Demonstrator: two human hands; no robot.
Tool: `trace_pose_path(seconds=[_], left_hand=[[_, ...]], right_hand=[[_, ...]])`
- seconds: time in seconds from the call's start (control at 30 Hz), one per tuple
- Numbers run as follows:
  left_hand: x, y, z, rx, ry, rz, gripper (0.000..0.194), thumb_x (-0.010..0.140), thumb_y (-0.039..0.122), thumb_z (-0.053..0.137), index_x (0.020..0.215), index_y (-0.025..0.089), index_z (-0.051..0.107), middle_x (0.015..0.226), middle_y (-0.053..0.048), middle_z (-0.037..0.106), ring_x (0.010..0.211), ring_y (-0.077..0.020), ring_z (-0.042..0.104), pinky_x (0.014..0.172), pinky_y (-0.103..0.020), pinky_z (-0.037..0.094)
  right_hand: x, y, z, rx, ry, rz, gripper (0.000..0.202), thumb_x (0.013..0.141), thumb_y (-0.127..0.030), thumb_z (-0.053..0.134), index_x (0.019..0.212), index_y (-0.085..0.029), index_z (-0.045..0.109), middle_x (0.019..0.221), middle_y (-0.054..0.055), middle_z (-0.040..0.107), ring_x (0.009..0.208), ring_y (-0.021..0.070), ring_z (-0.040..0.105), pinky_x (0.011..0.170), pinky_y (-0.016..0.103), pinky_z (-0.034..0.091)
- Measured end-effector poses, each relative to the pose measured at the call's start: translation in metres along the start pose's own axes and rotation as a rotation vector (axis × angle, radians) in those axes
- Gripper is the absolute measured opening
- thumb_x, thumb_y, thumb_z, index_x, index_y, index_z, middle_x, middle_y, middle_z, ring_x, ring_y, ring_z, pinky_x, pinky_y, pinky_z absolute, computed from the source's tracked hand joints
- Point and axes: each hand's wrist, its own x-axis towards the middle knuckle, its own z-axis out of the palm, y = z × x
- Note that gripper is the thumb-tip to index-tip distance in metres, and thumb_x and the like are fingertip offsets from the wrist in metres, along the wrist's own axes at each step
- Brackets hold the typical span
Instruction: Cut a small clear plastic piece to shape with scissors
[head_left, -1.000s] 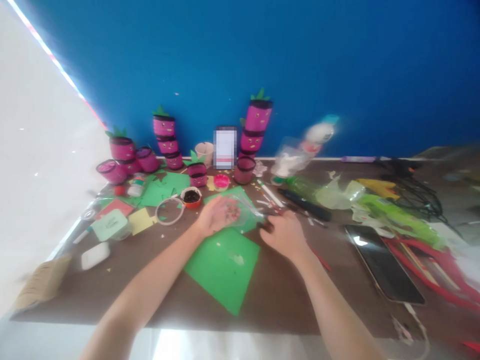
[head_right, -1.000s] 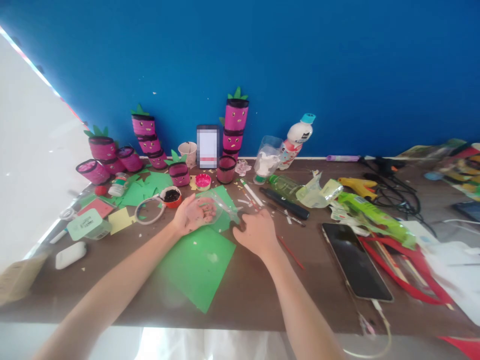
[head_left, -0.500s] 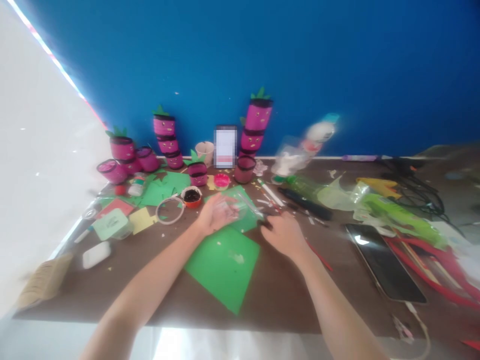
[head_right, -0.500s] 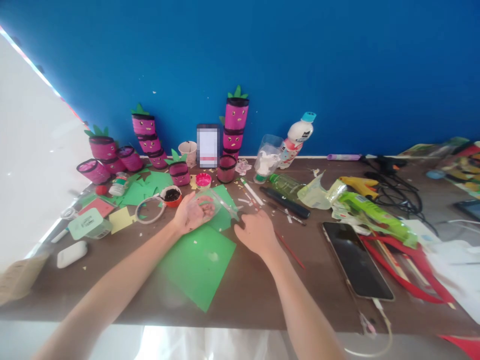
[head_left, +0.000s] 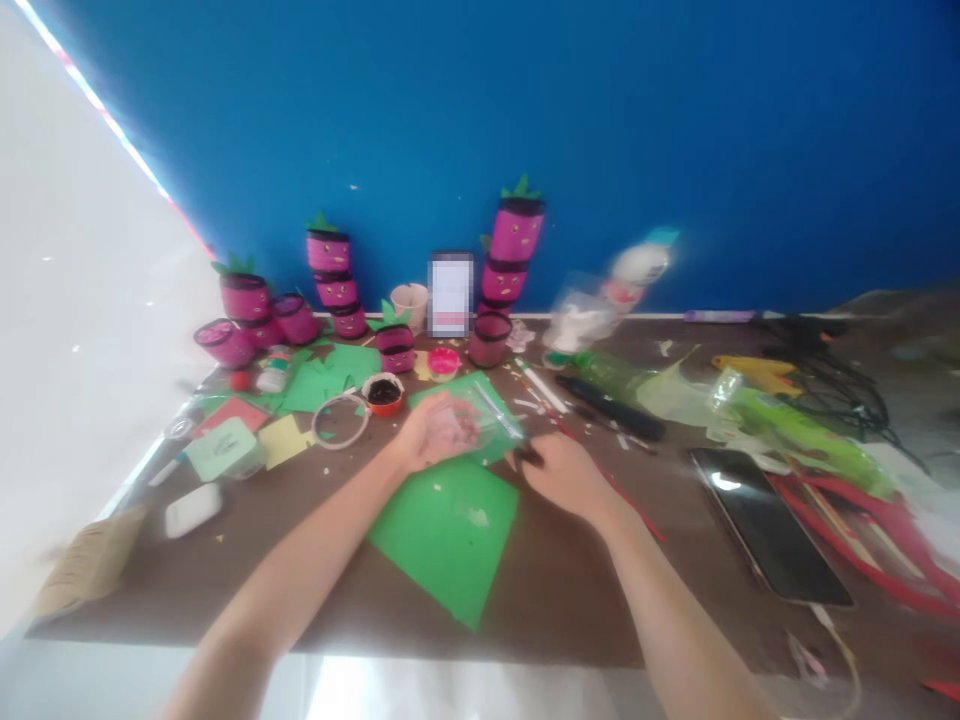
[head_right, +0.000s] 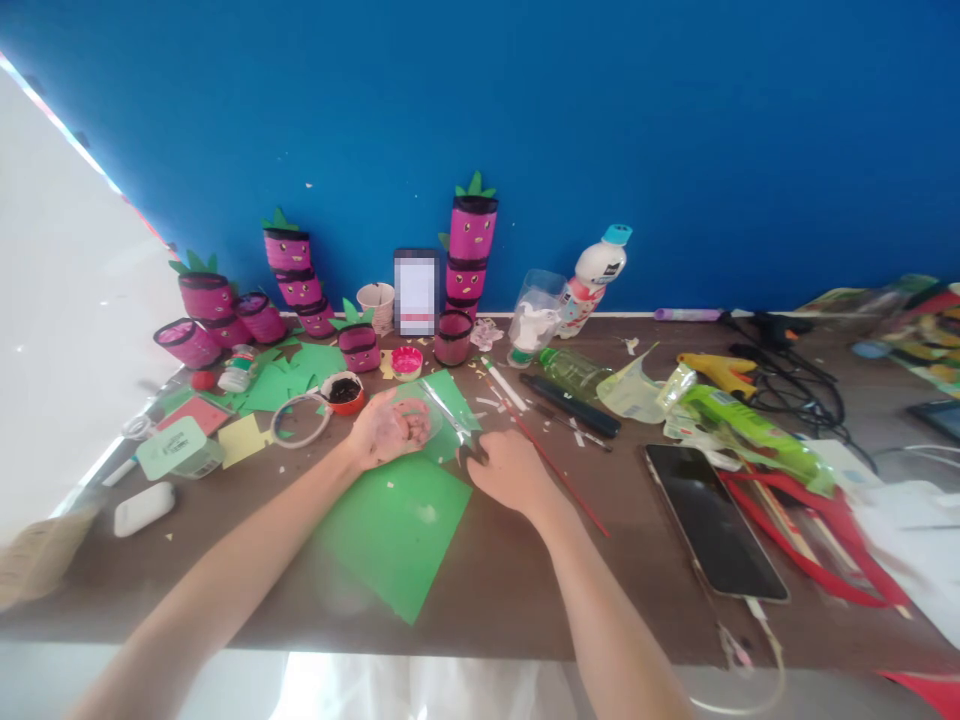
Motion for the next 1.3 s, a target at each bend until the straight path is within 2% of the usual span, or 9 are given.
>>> trace_pose_path(seconds=[0.17,0.3,0.37,0.57,0.73,0.93,1.17,1.3], left_hand=[[-0.0006,0.0003,-0.0011,0.028,-0.024,-0.020,0.037,0.077,0.046,0.055,0.080,0.011,0.065,0.071,-0.010,0.065,0.065,-0.0183,0.061,0.064,-0.030,0.047],[0.0003,-0.0033,-0.0058,0.076,-0.085,-0.112,0.039,0.072,0.047,0.060,0.086,0.011,0.065,0.076,-0.010,0.065,0.070,-0.0209,0.062,0.067,-0.032,0.047],[0.0008,-0.0050,-0.0073,0.086,-0.100,-0.145,0.040,0.071,0.047,0.060,0.087,0.010,0.065,0.077,-0.011,0.066,0.071,-0.0217,0.062,0.068,-0.033,0.047],[-0.0001,-0.0041,-0.0060,0.051,-0.104,-0.102,0.039,0.074,0.047,0.056,0.087,0.011,0.065,0.076,-0.011,0.065,0.071,-0.0212,0.061,0.068,-0.033,0.046],[-0.0004,-0.0039,-0.0050,0.053,-0.113,-0.139,0.037,0.073,0.044,0.058,0.085,0.010,0.065,0.072,-0.010,0.064,0.068,-0.0203,0.059,0.067,-0.033,0.044],[0.0002,-0.0057,-0.0068,0.077,-0.147,-0.167,0.038,0.074,0.044,0.056,0.087,0.010,0.064,0.078,-0.013,0.065,0.071,-0.0219,0.061,0.066,-0.033,0.043],[-0.0014,-0.0050,-0.0041,0.085,-0.197,-0.178,0.034,0.073,0.042,0.057,0.086,0.011,0.064,0.077,-0.011,0.065,0.071,-0.0198,0.059,0.065,-0.031,0.043],[-0.0018,-0.0051,-0.0034,0.082,-0.167,-0.184,0.032,0.073,0.041,0.057,0.083,0.012,0.064,0.071,-0.009,0.063,0.069,-0.0196,0.059,0.064,-0.031,0.043]], right_hand=[[-0.0011,-0.0023,0.0018,0.048,0.040,0.052,0.045,0.076,-0.056,0.050,0.050,-0.020,0.045,0.051,0.002,0.053,0.049,0.0133,0.045,0.051,0.025,0.029],[-0.0042,-0.0050,-0.0003,0.302,-0.081,0.024,0.044,0.076,-0.057,0.050,0.056,-0.018,0.049,0.052,-0.003,0.046,0.051,0.0110,0.041,0.050,0.023,0.028],[-0.0052,-0.0058,-0.0015,0.353,-0.113,0.012,0.043,0.075,-0.055,0.051,0.056,-0.018,0.047,0.052,-0.004,0.042,0.052,0.0100,0.039,0.050,0.022,0.027],[-0.0039,-0.0062,-0.0025,0.121,0.000,0.005,0.044,0.072,-0.053,0.053,0.050,-0.020,0.035,0.050,-0.003,0.039,0.050,0.0106,0.035,0.051,0.024,0.026],[-0.0032,-0.0059,-0.0008,-0.017,0.084,0.000,0.046,0.074,-0.052,0.051,0.046,-0.022,0.031,0.045,-0.001,0.042,0.046,0.0115,0.037,0.052,0.025,0.027],[-0.0039,-0.0057,-0.0002,-0.038,0.060,-0.010,0.043,0.075,-0.048,0.051,0.047,-0.022,0.031,0.045,-0.001,0.045,0.047,0.0127,0.041,0.052,0.025,0.028],[-0.0040,-0.0070,-0.0003,-0.096,0.033,-0.001,0.040,0.076,-0.046,0.051,0.049,-0.022,0.035,0.046,0.000,0.047,0.048,0.0137,0.045,0.054,0.025,0.028],[-0.0050,-0.0096,-0.0026,-0.070,-0.005,0.006,0.038,0.077,-0.042,0.052,0.049,-0.021,0.036,0.048,0.000,0.048,0.047,0.0127,0.043,0.052,0.025,0.028]])
